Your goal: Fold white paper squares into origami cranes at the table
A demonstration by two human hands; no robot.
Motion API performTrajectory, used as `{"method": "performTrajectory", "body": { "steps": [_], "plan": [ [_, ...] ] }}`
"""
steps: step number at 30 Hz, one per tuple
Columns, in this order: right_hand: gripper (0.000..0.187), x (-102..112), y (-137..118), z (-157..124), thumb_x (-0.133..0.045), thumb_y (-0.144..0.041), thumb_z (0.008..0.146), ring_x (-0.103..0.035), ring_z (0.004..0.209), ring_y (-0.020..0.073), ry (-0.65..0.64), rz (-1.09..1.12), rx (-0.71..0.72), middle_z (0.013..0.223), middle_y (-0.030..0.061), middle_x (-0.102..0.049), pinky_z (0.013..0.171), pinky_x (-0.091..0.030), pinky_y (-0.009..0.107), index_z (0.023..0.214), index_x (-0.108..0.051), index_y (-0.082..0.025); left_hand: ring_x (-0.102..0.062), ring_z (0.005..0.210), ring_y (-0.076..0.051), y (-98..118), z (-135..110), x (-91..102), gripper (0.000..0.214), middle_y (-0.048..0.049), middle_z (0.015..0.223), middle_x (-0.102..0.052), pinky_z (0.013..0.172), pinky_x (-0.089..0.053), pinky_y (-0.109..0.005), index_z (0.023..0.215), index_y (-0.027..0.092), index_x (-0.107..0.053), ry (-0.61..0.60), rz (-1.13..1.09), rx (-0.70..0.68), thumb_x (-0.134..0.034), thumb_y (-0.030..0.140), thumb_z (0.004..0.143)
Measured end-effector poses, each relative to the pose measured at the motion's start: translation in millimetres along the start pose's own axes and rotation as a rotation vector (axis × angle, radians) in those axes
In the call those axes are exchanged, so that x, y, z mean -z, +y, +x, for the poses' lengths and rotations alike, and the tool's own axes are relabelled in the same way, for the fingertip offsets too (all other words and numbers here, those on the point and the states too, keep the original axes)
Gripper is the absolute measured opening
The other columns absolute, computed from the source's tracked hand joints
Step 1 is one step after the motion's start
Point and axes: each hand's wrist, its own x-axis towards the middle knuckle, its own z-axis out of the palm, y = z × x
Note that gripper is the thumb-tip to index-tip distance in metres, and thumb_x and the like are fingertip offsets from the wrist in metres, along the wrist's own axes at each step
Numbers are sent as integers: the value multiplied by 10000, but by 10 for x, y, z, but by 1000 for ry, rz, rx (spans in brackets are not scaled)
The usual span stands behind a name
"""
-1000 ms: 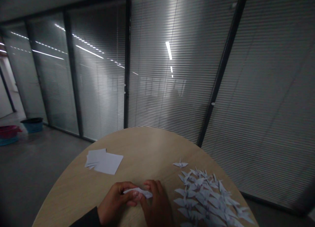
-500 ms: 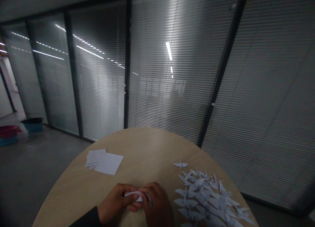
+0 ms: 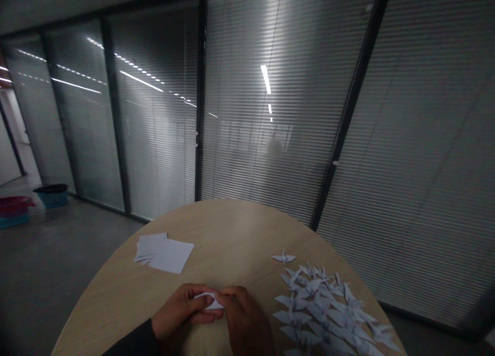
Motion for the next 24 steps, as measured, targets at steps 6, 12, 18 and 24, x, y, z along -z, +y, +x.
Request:
{"method": "performTrajectory", "body": {
  "steps": [6, 12, 18, 24],
  "plan": [
    [459, -42, 19, -37, -475, 7, 809, -687, 979, 180, 15, -64, -16, 1075, 65, -722, 852, -587, 282, 1133, -678, -248, -715, 746, -197, 36, -32, -49, 496, -123, 806, -780, 820, -542, -310, 758, 95, -793, 25, -63, -30, -939, 453, 448],
    [380, -102, -12, -18, -456, -94, 893, -695, 994, 174, 102, -15, -83, 1080, 61, -733, 867, -584, 272, 1170, -670, -242, -721, 738, -234, 34, 13, 1, 548, -130, 781, -784, 803, -543, -359, 753, 98, -788, 61, 36, -78, -919, 520, 427],
    [262, -143, -8, -13, -489, -364, 953, -723, 913, 195, 167, 50, -289, 988, 48, -758, 810, -600, 293, 1046, -698, -236, -698, 747, -249, -6, 13, -5, 523, -137, 780, -784, 740, -528, -340, 790, 107, -803, 96, 177, -228, -876, 544, 514],
    [241, -47, -43, 35, -504, -339, 929, -733, 824, 195, 130, 129, -256, 880, 13, -768, 772, -604, 260, 896, -734, -276, -672, 705, -232, -36, 14, 9, 363, -113, 748, -784, 684, -492, -302, 816, 133, -817, 127, 358, -339, -812, 452, 642]
  ]
}}
